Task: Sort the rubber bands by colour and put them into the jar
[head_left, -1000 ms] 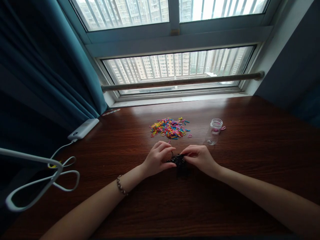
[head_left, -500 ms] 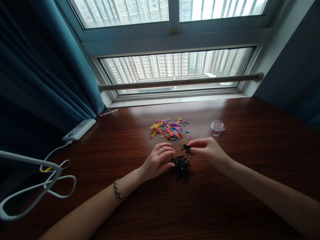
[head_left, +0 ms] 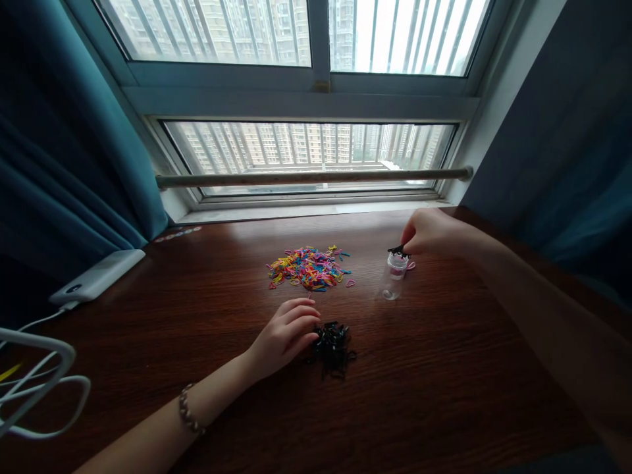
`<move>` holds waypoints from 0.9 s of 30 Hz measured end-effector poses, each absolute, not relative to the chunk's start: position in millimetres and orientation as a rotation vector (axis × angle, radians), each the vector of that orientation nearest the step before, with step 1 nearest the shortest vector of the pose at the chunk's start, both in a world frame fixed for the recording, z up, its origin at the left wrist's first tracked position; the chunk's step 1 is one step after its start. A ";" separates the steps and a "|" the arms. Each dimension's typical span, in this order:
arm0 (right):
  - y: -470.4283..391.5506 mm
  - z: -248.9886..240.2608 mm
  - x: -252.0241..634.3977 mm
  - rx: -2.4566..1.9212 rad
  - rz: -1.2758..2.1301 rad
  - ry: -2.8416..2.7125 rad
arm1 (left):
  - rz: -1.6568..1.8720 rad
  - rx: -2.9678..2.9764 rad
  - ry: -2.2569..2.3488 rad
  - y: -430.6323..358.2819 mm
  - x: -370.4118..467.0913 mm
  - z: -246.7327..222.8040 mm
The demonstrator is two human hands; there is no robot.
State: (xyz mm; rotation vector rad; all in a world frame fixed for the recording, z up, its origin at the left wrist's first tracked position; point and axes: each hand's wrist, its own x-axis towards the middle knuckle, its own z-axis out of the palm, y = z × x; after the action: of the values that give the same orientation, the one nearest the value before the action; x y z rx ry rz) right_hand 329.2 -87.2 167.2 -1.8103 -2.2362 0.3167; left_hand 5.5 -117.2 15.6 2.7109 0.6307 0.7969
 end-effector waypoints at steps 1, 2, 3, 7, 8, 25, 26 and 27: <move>-85.8 166.5 326.3 -1.855 0.301 -2.233 | 0.798 2.713 0.628 -116.8 5.4 14.8; -85.3 166.1 323.1 -1.904 0.287 -2.222 | 0.799 2.714 0.625 -116.4 5.4 14.1; -85.5 166.0 319.8 -1.948 0.277 -2.210 | 0.798 2.716 0.624 -116.1 5.5 13.7; -89.5 165.8 307.7 -2.045 0.252 -2.151 | 0.780 2.725 0.621 -116.1 6.0 14.3; -90.7 165.6 304.9 -2.076 0.236 -2.132 | 0.777 2.727 0.619 -116.3 6.1 14.9; -104.1 170.6 287.7 -2.298 -0.097 -2.408 | 0.739 2.738 0.614 -118.1 7.4 17.4; -104.9 171.3 286.5 -2.311 -0.073 -2.395 | 0.741 2.737 0.612 -118.2 7.3 17.6; -105.6 171.7 285.4 -2.313 -0.042 -2.380 | 0.743 2.736 0.611 -118.3 7.2 17.7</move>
State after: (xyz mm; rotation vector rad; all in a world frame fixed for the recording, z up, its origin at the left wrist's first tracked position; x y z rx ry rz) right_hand 285.4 -105.6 171.7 -2.3129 -2.3800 -0.0420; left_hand 7.2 -118.3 17.7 2.7365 0.6110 0.7432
